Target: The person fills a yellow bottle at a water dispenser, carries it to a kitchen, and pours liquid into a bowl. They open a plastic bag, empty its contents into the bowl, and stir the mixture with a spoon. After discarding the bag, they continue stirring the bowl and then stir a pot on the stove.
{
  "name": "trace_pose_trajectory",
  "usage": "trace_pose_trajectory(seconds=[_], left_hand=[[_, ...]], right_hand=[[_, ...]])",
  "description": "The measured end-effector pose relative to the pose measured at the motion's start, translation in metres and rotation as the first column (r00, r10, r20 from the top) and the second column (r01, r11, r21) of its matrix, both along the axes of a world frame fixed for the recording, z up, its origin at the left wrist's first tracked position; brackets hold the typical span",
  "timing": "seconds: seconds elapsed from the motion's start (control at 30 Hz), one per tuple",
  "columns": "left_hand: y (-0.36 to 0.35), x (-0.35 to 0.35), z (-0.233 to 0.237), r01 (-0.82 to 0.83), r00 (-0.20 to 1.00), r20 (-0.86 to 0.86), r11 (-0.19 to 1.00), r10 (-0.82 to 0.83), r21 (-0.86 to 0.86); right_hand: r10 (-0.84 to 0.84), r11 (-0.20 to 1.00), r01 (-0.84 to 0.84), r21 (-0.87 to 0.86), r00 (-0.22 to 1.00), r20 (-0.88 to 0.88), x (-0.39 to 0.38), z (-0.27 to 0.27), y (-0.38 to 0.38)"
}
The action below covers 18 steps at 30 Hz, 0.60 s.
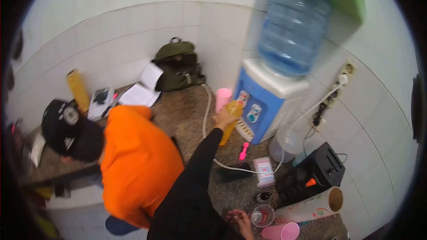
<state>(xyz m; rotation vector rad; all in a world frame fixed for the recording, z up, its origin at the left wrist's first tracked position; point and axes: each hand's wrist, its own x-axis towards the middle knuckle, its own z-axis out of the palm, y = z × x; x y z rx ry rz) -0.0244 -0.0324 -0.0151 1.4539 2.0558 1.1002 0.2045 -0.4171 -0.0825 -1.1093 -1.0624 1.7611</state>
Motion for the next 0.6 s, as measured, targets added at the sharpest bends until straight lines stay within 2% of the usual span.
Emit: trace_pose_trajectory(seconds=[0.03, 0.07, 0.1, 0.13, 0.27, 0.33, 0.4, 0.5, 0.6], left_hand=[[-0.012, 0.002, 0.002, -0.038, 0.999, 0.028, 0.993, 0.035, 0.114], [-0.021, 0.001, -0.001, -0.073, 0.997, 0.048, 0.971, 0.064, 0.227], [-0.043, 0.0, 0.008, -0.052, 0.993, 0.119, 0.937, 0.012, 0.346], [-0.062, 0.002, 0.017, -0.037, 0.983, 0.178, 0.885, -0.052, 0.465], [-0.115, 0.011, 0.058, -0.085, 0.989, 0.151, 0.812, -0.004, 0.578], [-0.147, 0.016, 0.101, 0.002, 0.991, 0.094, 0.72, -0.093, 0.694], [-0.178, 0.023, 0.145, 0.044, 0.996, 0.029, 0.729, -0.087, 0.684], [-0.211, 0.03, 0.204, 0.17, 0.908, 0.12, 0.615, -0.401, 0.77], [-0.235, 0.039, 0.257, 0.308, 0.729, 0.119, 0.479, -0.674, 0.822]], right_hand=[[0.05, 0.999, -0.05, -0.021, 0.999, 0.004, -0.003, 0.011, 0.0], [0.015, 0.999, -0.015, 0.038, 1.0, -0.003, -0.006, 0.021, 0.0], [-0.023, 0.995, 0.025, 0.1, 1.0, -0.019, -0.009, 0.029, 0.0], [0.016, 0.996, -0.014, 0.086, 1.0, -0.023, -0.011, 0.039, 0.001], [0.048, 0.991, -0.043, 0.127, 0.998, -0.037, -0.018, 0.061, -0.001], [0.083, 0.979, -0.068, 0.193, 0.994, -0.072, -0.02, 0.068, -0.005], [0.108, 0.976, -0.097, 0.197, 0.993, -0.047, -0.02, 0.075, -0.01], [0.144, 0.961, -0.128, 0.246, 0.988, -0.05, -0.021, 0.082, -0.018], [0.189, 0.931, -0.154, 0.33, 0.979, -0.076, -0.019, 0.089, -0.02]])
